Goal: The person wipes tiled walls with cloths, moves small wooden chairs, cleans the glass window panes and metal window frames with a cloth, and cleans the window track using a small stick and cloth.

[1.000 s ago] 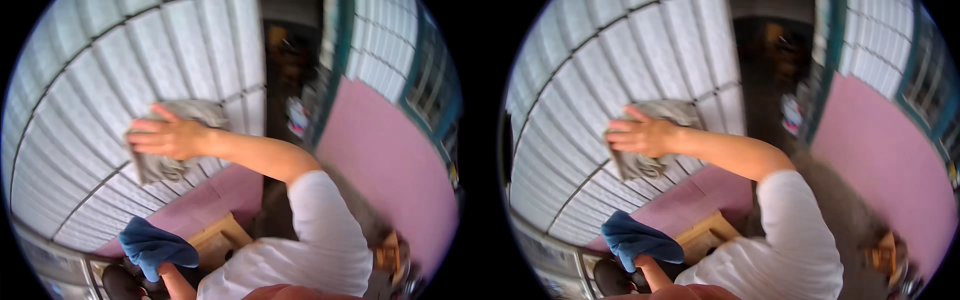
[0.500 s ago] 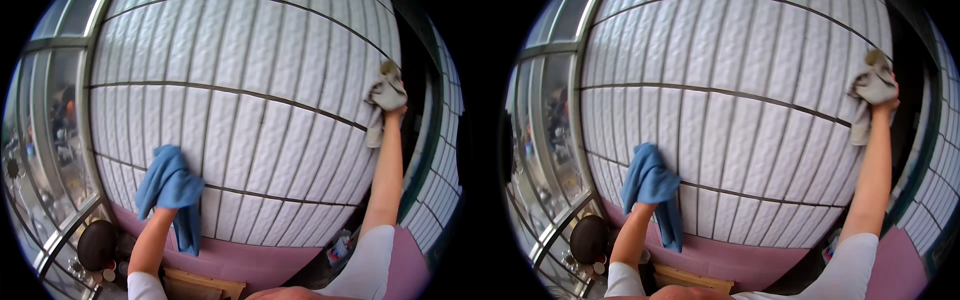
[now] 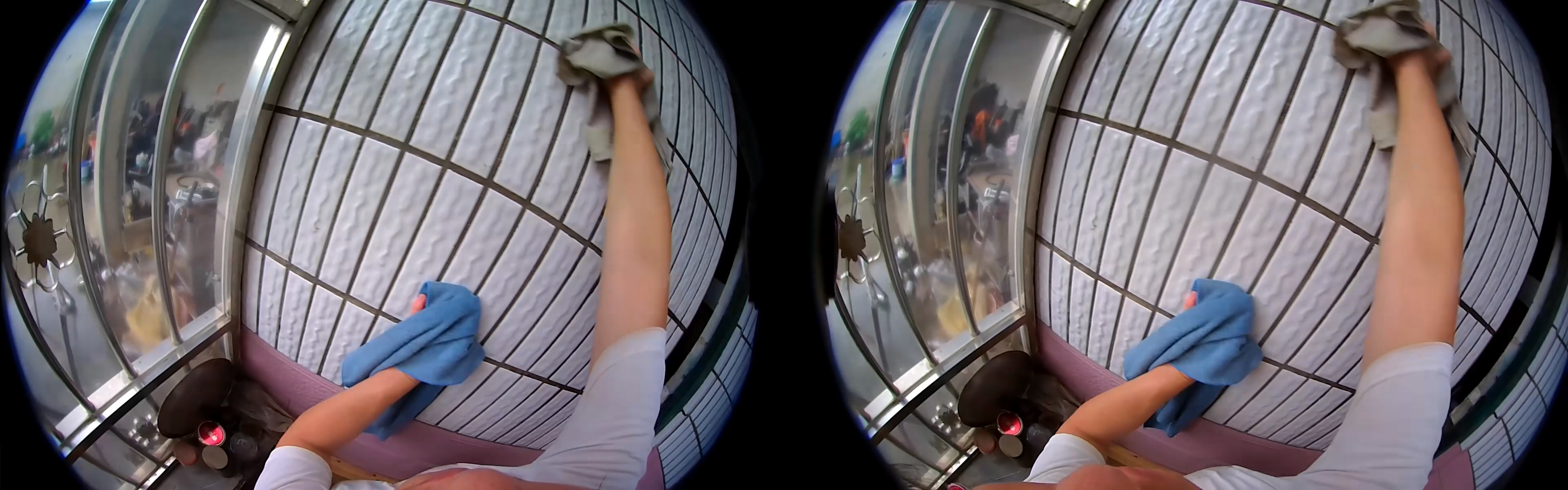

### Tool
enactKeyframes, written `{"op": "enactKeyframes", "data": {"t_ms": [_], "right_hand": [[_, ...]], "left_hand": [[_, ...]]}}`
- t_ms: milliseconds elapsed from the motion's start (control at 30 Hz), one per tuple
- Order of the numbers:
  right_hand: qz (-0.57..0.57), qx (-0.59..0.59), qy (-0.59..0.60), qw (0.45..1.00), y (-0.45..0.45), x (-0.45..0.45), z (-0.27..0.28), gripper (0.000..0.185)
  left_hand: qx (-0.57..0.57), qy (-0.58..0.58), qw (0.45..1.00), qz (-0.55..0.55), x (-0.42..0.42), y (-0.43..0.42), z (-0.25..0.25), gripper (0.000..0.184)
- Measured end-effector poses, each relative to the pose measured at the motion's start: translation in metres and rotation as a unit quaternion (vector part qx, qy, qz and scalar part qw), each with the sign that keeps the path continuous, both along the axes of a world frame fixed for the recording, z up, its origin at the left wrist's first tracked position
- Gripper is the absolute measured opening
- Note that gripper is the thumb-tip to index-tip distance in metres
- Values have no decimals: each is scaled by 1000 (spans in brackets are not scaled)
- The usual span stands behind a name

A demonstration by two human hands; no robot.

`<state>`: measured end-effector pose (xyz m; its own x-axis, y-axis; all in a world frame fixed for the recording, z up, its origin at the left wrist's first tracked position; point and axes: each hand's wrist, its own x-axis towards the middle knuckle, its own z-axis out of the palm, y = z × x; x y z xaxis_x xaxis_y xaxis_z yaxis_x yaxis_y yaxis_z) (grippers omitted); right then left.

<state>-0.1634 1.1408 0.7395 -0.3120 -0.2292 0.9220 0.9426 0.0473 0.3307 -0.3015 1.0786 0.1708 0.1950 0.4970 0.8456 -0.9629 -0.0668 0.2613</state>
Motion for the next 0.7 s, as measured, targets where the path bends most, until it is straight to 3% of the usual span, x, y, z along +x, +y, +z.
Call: {"op": "enactKeyframes", "data": {"t_ms": [33, 67, 133, 200, 267, 367, 500, 533, 567, 600, 633, 700], "right_hand": [[32, -5, 28, 999, -44, -64, -51, 61], [-5, -6, 37, 999, -79, -115, -87, 50], [92, -58, 2, 994, -75, -187, -96, 52], [92, -112, -68, 987, -98, -238, -118, 54], [97, -53, -95, 989, -60, -289, -116, 51], [114, -65, -138, 982, -79, -320, -151, 48], [122, -22, -245, 962, -77, -352, -212, 46], [95, 5, -282, 955, -75, -358, -233, 45], [109, -13, -309, 945, -81, -364, -263, 43], [122, -31, -336, 933, -84, -367, -293, 40], [183, 8, -343, 921, -72, -371, -318, 38], [296, 38, -388, 872, -54, -372, -370, 33]], "left_hand": [[12, -44, 996, -80, 4, -1, -2, 46], [27, -54, 991, -119, 3, 3, -9, 45], [45, -59, 988, -134, -2, 11, -18, 46], [24, -78, 964, -252, 1, 19, -28, 54], [4, -54, 971, -235, 1, 20, -28, 59], [-113, -47, 947, -296, -8, -5, -10, 63], [-35, -59, 955, -289, -4, -4, -6, 64], [108, 113, 983, 92, -6, -6, -5, 61], [172, 200, 922, 282, -7, -13, -2, 60], [225, 272, 814, 461, -9, -20, 1, 58], [154, 209, 869, 422, -9, -32, 8, 47], [78, 148, 908, 384, -15, -43, 16, 35]]}}
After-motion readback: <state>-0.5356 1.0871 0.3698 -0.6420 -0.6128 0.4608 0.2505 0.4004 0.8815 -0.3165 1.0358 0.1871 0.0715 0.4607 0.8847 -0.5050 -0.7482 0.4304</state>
